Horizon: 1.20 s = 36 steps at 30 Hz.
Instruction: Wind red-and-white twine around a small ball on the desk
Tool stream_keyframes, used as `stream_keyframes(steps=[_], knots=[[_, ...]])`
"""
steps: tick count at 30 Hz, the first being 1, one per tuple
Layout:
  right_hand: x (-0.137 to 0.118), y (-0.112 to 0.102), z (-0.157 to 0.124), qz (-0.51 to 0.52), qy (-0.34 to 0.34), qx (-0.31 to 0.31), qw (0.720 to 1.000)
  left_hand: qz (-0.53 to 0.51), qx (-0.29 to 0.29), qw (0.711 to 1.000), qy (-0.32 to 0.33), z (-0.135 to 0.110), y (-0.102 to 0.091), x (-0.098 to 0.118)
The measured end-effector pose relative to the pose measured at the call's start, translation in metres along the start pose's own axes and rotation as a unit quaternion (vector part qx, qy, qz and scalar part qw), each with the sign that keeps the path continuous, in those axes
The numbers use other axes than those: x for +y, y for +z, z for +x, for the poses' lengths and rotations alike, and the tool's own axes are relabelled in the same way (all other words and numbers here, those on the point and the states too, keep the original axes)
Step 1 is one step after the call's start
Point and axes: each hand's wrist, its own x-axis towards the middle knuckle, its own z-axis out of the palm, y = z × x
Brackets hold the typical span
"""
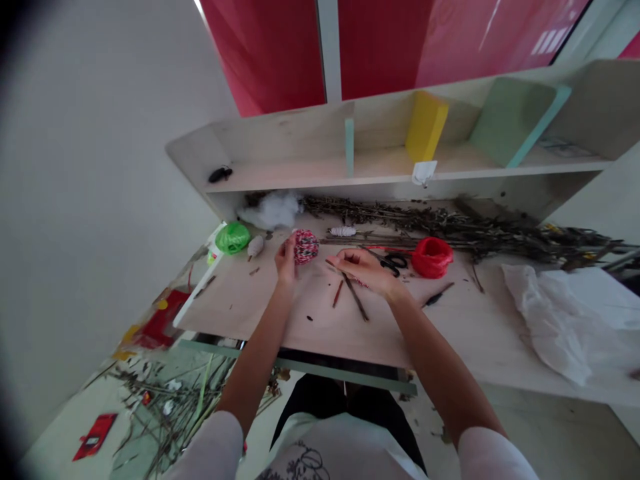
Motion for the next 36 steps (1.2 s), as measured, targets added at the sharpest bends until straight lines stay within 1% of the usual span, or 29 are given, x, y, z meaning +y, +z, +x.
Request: stream_keyframes(steps=[1, 3, 5, 6, 8, 11, 14, 16, 20, 23, 26, 31, 34, 36], knots=[[0.000, 0.001, -0.001, -0.004, 0.005, -0.010, 1.000, 0.030, -0.004, 0.999, 0.015, -0.004, 0.002, -0.001], [-0.001, 0.003, -0.001, 0.008, 0.006, -0.018, 1.000, 0.138, -0.035, 0.987, 0.072, -0.011, 0.004, -0.001], [-0.002, 0.004, 0.000, 0.032, -0.002, -0.005, 0.999, 0.213, -0.085, 0.966, 0.117, -0.017, 0.005, 0.000], [-0.003, 0.004, 0.001, 0.046, -0.008, 0.005, 0.999, 0.235, -0.115, 0.956, 0.133, -0.020, 0.004, 0.000], [-0.003, 0.004, 0.003, 0.071, -0.013, 0.020, 0.997, 0.254, -0.177, 0.939, 0.151, -0.023, 0.004, 0.000], [-0.003, 0.002, 0.006, 0.101, -0.009, 0.032, 0.994, 0.252, -0.260, 0.919, 0.156, -0.024, 0.004, -0.004], [-0.003, -0.001, 0.008, 0.122, -0.006, 0.044, 0.992, 0.259, -0.309, 0.900, 0.169, -0.024, 0.003, -0.010], [-0.002, -0.001, 0.008, 0.128, -0.004, 0.047, 0.991, 0.287, -0.323, 0.880, 0.196, -0.024, 0.002, -0.014], [-0.003, 0.000, 0.007, 0.130, -0.011, 0.030, 0.991, 0.350, -0.351, 0.822, 0.279, -0.028, 0.001, -0.018], [-0.004, 0.000, 0.006, 0.140, -0.018, 0.014, 0.990, 0.367, -0.345, 0.795, 0.338, -0.033, 0.002, -0.020], [-0.006, -0.002, 0.005, 0.157, -0.020, 0.008, 0.987, 0.379, -0.343, 0.778, 0.365, -0.036, 0.003, -0.023], [-0.009, -0.006, 0.005, 0.187, -0.018, 0.022, 0.982, 0.393, -0.355, 0.764, 0.369, -0.037, 0.003, -0.025], [-0.010, -0.010, 0.004, 0.193, -0.026, 0.030, 0.980, 0.381, -0.381, 0.751, 0.382, -0.037, 0.004, -0.020], [-0.010, -0.013, 0.002, 0.196, -0.034, 0.041, 0.979, 0.374, -0.403, 0.745, 0.377, -0.039, 0.005, -0.013]])
